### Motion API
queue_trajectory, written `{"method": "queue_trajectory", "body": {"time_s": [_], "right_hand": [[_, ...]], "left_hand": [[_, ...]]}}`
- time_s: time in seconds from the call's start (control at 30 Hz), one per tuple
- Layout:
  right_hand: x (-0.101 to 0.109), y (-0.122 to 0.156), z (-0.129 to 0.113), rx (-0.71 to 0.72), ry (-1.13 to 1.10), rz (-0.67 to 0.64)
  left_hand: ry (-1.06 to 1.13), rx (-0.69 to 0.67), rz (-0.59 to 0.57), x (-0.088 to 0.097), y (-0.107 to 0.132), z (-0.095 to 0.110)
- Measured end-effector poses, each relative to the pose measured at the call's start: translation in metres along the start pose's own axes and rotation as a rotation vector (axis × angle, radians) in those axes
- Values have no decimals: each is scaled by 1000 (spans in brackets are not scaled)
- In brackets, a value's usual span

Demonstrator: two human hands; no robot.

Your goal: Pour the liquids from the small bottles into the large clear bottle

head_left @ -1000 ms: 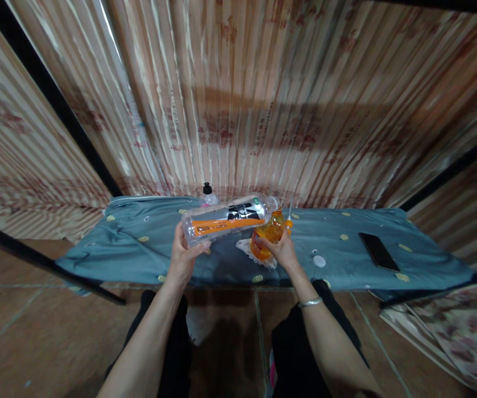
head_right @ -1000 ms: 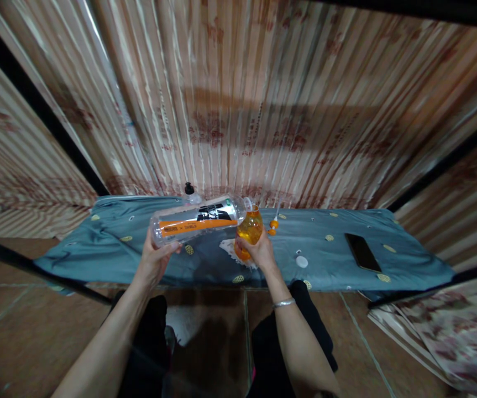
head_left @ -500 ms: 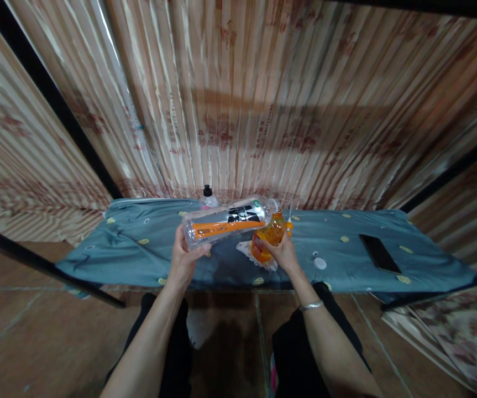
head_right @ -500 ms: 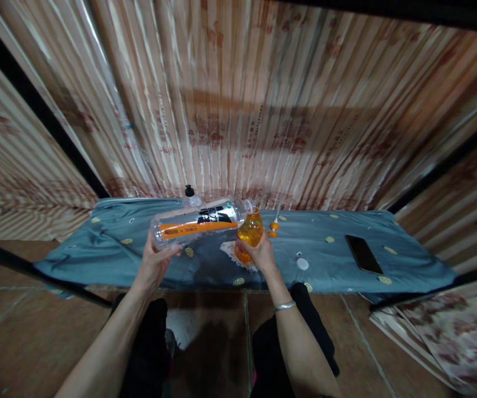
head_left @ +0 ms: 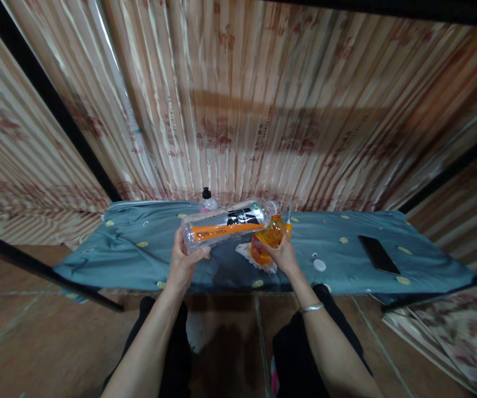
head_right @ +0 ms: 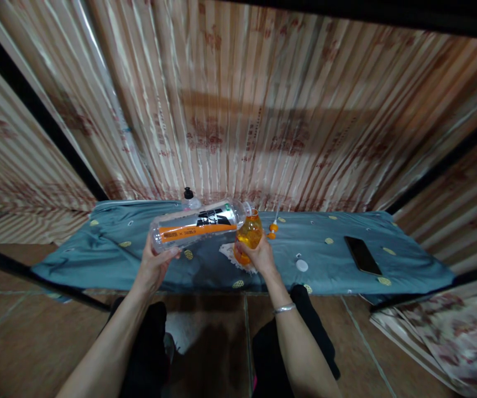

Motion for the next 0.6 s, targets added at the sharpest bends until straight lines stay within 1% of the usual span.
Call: {"method": "queue_trajectory", "body": {"time_s": [0.13, 0.27, 0.47, 0.6], "right_hand": [[0, 0, -1, 14, -18, -4], [1, 0, -2, -4, 10, -7], [1, -1, 0, 7, 14, -5], [1, -1, 2, 18, -7, 0]], "left_hand": [[10, -8, -12, 2, -1, -3], [4, -29, -31, 3, -2, -4], [5, -19, -18, 2, -2, -4], [-3, -25, -32, 3, -3, -5]]}}
Point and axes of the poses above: each hand's wrist, its own y-axis away from the middle knuckle, its own x-axis out of the back of the hand, z = x × y, the point moved 1 cm from there along -y, towards the middle knuckle, and after that the axes turned 3 degrees about z, right-handed, at the moved point
